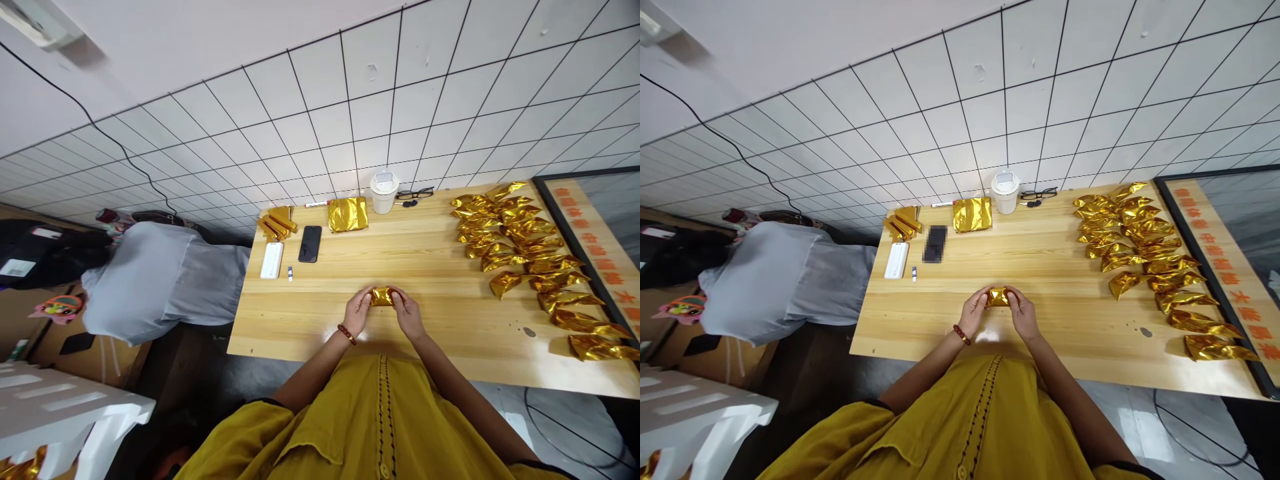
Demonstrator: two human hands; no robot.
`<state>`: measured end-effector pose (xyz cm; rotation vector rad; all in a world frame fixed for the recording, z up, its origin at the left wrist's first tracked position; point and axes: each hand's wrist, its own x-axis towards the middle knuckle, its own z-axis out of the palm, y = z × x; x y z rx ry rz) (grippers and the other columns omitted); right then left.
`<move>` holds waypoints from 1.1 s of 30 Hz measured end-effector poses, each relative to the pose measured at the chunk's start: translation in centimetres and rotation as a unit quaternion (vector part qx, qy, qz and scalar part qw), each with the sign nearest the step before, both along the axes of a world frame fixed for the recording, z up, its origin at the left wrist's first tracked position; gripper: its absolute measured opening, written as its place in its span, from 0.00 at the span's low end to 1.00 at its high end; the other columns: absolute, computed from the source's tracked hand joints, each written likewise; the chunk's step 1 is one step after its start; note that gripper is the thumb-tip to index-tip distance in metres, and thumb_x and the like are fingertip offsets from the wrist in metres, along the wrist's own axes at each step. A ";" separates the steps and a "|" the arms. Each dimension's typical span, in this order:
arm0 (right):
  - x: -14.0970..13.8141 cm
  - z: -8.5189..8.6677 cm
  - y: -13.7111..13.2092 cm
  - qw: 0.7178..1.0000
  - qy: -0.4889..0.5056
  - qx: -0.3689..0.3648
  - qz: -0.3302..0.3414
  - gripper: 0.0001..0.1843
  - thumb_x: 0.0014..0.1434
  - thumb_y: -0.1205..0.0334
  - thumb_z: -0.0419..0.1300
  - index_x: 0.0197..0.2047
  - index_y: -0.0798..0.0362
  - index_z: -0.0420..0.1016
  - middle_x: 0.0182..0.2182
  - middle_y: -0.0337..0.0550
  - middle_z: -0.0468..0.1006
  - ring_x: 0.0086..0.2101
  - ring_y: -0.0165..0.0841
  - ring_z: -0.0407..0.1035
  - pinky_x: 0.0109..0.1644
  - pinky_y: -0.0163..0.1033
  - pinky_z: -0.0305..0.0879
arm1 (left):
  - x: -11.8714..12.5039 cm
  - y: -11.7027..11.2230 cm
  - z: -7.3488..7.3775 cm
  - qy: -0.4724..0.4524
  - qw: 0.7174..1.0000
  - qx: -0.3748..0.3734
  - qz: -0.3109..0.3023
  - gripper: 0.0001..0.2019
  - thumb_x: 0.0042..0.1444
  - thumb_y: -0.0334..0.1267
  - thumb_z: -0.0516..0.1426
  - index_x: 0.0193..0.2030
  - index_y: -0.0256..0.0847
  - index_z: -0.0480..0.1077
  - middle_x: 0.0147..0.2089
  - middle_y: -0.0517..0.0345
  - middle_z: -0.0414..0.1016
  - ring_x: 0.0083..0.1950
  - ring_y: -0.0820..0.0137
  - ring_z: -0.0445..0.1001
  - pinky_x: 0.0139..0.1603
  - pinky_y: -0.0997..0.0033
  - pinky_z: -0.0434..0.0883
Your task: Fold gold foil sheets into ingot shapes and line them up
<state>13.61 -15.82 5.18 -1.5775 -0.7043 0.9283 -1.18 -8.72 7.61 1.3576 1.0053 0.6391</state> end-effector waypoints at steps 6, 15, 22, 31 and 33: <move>-0.5 0.6 0.1 0.999 -0.030 0.000 0.014 0.30 0.61 0.35 0.54 0.49 0.52 0.79 0.45 0.51 0.83 0.46 0.45 0.75 0.54 0.50 0.69 | 0.3 0.3 0.7 -0.017 0.997 -0.056 0.053 0.28 0.62 0.61 0.52 0.54 0.39 0.75 0.55 0.44 0.78 0.50 0.59 0.76 0.39 0.65 0.74; -1.4 1.0 0.3 1.000 0.007 -0.014 0.002 0.33 0.62 0.34 0.52 0.46 0.55 0.81 0.35 0.47 0.82 0.33 0.39 0.74 0.38 0.44 0.72 | 0.5 0.4 0.6 -0.059 0.996 -0.035 0.060 0.26 0.60 0.59 0.58 0.48 0.36 0.78 0.52 0.43 0.80 0.53 0.59 0.76 0.57 0.60 0.70; -1.1 0.9 0.2 0.999 -0.010 0.034 0.038 0.28 0.63 0.37 0.54 0.45 0.52 0.81 0.40 0.49 0.83 0.40 0.42 0.76 0.42 0.44 0.72 | 0.8 0.4 0.2 -0.083 0.991 -0.052 0.096 0.24 0.57 0.59 0.59 0.43 0.37 0.79 0.46 0.45 0.82 0.49 0.59 0.77 0.54 0.58 0.70; -1.5 0.0 0.4 0.996 0.084 -0.004 -0.015 0.33 0.58 0.32 0.57 0.47 0.53 0.80 0.40 0.49 0.82 0.37 0.39 0.74 0.36 0.41 0.71 | 1.1 0.3 0.3 -0.113 0.976 -0.126 0.137 0.28 0.53 0.61 0.62 0.45 0.35 0.77 0.45 0.44 0.81 0.44 0.62 0.77 0.44 0.65 0.72; -1.6 0.0 0.6 0.993 0.113 -0.018 -0.035 0.34 0.56 0.31 0.58 0.47 0.54 0.80 0.39 0.48 0.82 0.37 0.38 0.73 0.36 0.40 0.70 | 1.1 0.1 0.3 -0.105 0.976 -0.132 0.140 0.29 0.53 0.61 0.62 0.49 0.36 0.77 0.49 0.43 0.80 0.44 0.62 0.76 0.37 0.68 0.72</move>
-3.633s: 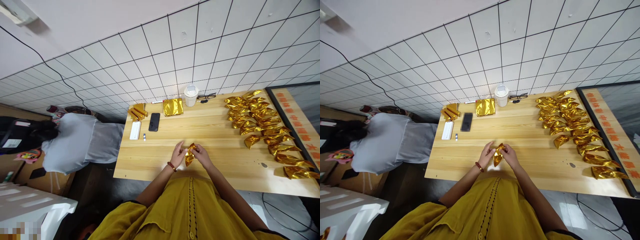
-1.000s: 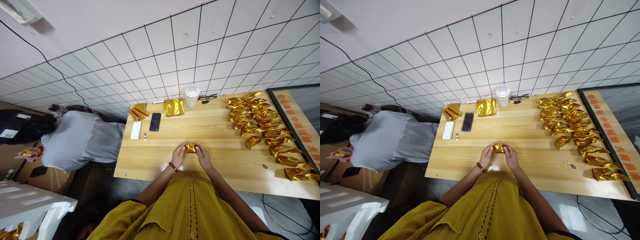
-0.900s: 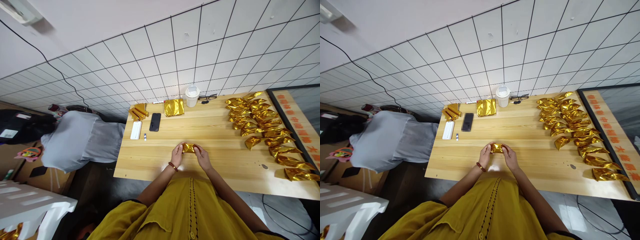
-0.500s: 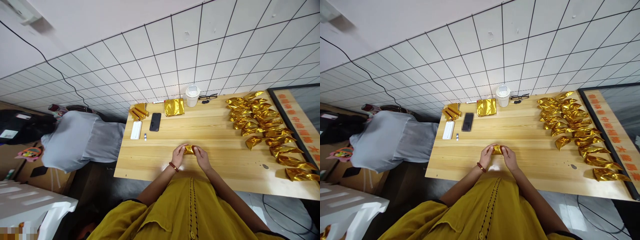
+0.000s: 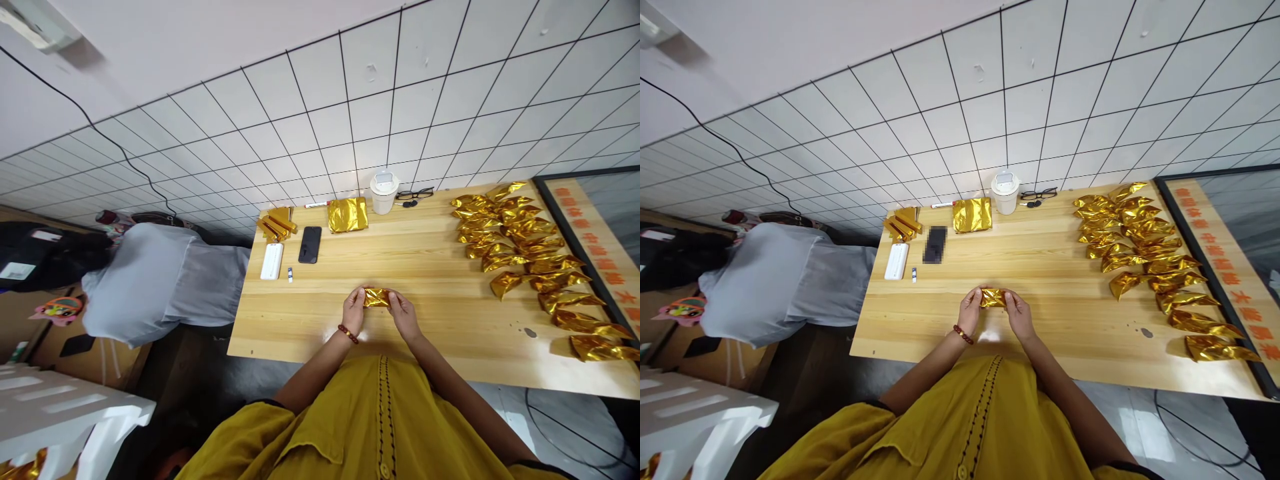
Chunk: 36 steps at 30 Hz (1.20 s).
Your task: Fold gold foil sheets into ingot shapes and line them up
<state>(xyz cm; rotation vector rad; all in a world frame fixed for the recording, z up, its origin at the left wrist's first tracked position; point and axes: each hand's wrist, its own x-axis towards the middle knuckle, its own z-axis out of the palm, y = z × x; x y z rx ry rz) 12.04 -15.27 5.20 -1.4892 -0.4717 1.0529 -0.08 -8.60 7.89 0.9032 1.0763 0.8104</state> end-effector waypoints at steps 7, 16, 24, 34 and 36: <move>0.0 1.4 0.4 0.998 0.040 -0.020 -0.042 0.36 0.51 0.28 0.60 0.43 0.54 0.81 0.37 0.48 0.81 0.37 0.39 0.73 0.36 0.39 0.68 | -0.1 -0.7 0.6 0.039 0.997 0.043 -0.049 0.24 0.56 0.55 0.62 0.54 0.41 0.77 0.56 0.44 0.77 0.47 0.61 0.76 0.35 0.68 0.74; 0.3 1.9 0.5 0.997 0.051 -0.016 -0.056 0.37 0.50 0.27 0.60 0.39 0.56 0.82 0.27 0.44 0.77 0.25 0.31 0.64 0.26 0.35 0.60 | 0.0 -0.3 0.8 0.050 0.994 0.051 -0.080 0.22 0.59 0.55 0.59 0.54 0.44 0.77 0.57 0.47 0.78 0.50 0.59 0.77 0.35 0.69 0.75; 0.7 0.6 0.2 1.000 -0.016 -0.017 -0.019 0.36 0.53 0.30 0.60 0.47 0.55 0.81 0.37 0.49 0.82 0.35 0.38 0.72 0.36 0.40 0.68 | -0.3 -0.3 1.3 0.058 0.995 0.062 -0.056 0.24 0.62 0.55 0.56 0.56 0.40 0.76 0.58 0.45 0.77 0.54 0.55 0.75 0.35 0.68 0.74; 0.6 1.5 0.2 0.999 -0.036 -0.010 0.006 0.35 0.56 0.30 0.57 0.43 0.56 0.81 0.24 0.41 0.74 0.25 0.33 0.64 0.29 0.38 0.62 | 0.2 -0.1 0.8 0.032 0.999 0.020 -0.016 0.26 0.60 0.59 0.57 0.52 0.40 0.76 0.52 0.43 0.79 0.46 0.58 0.77 0.33 0.67 0.71; 0.5 1.9 0.4 0.999 -0.029 -0.017 0.005 0.36 0.55 0.29 0.56 0.40 0.56 0.81 0.20 0.37 0.69 0.22 0.31 0.59 0.27 0.37 0.58 | 0.2 -0.2 0.7 0.028 0.999 0.026 -0.015 0.25 0.61 0.58 0.56 0.52 0.40 0.76 0.53 0.43 0.79 0.46 0.58 0.77 0.34 0.67 0.71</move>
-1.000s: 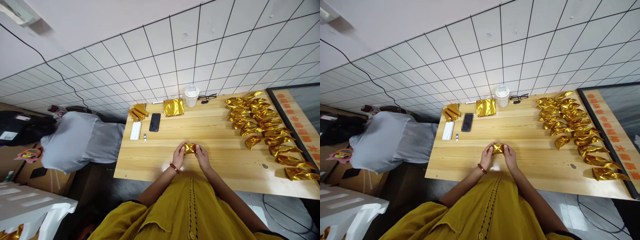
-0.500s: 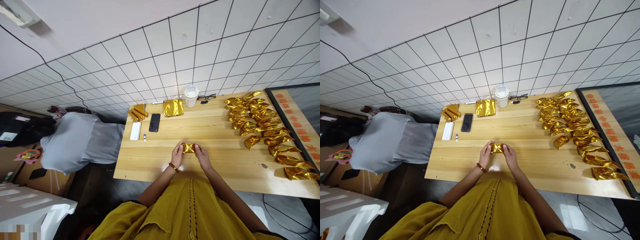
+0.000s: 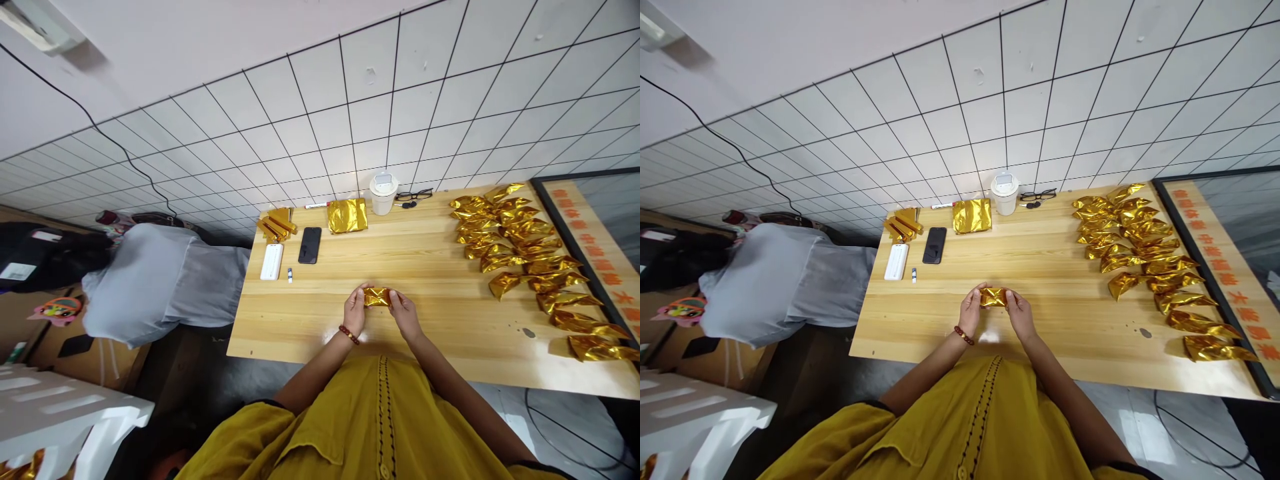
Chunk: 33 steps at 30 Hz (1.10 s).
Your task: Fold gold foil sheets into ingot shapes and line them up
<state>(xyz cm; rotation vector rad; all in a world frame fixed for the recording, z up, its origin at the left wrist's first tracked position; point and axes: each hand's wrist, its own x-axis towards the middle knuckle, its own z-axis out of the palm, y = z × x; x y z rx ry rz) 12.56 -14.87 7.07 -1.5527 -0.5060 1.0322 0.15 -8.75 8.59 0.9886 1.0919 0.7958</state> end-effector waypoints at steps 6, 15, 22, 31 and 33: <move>0.0 0.2 0.1 0.999 -0.030 -0.011 -0.010 0.36 0.54 0.27 0.56 0.37 0.56 0.80 0.22 0.40 0.72 0.24 0.33 0.62 0.29 0.38 0.60 | -0.1 -0.2 0.3 0.009 0.999 0.006 -0.037 0.26 0.58 0.57 0.59 0.54 0.39 0.76 0.55 0.42 0.78 0.49 0.55 0.76 0.35 0.65 0.72; -0.2 -0.2 0.1 1.000 -0.012 -0.008 -0.019 0.36 0.55 0.28 0.56 0.40 0.56 0.81 0.30 0.46 0.79 0.29 0.36 0.69 0.34 0.39 0.65 | -0.1 -0.2 0.1 -0.014 0.999 0.001 -0.038 0.26 0.55 0.58 0.62 0.54 0.43 0.76 0.57 0.45 0.76 0.48 0.60 0.76 0.34 0.68 0.73; -0.6 0.0 0.1 0.995 0.088 0.011 -0.036 0.30 0.51 0.33 0.65 0.40 0.54 0.80 0.23 0.38 0.73 0.22 0.29 0.61 0.25 0.36 0.57 | 0.3 -0.1 -0.8 -0.080 0.993 -0.077 0.037 0.30 0.50 0.50 0.69 0.57 0.42 0.69 0.53 0.45 0.76 0.40 0.68 0.75 0.39 0.69 0.72; -0.1 0.6 -0.6 0.996 0.018 -0.010 0.084 0.38 0.58 0.30 0.55 0.51 0.57 0.80 0.19 0.37 0.71 0.20 0.30 0.59 0.27 0.38 0.57 | -0.6 1.0 -0.3 -0.116 0.982 -0.145 0.017 0.27 0.43 0.57 0.70 0.45 0.43 0.75 0.39 0.55 0.80 0.37 0.67 0.77 0.43 0.65 0.73; 0.4 0.6 -0.5 0.998 -0.014 -0.011 0.062 0.38 0.55 0.32 0.60 0.54 0.56 0.78 0.21 0.36 0.71 0.23 0.31 0.61 0.29 0.38 0.59 | -1.1 1.4 -0.1 -0.089 0.981 -0.169 -0.040 0.26 0.42 0.58 0.70 0.42 0.42 0.77 0.35 0.54 0.80 0.32 0.68 0.76 0.39 0.65 0.73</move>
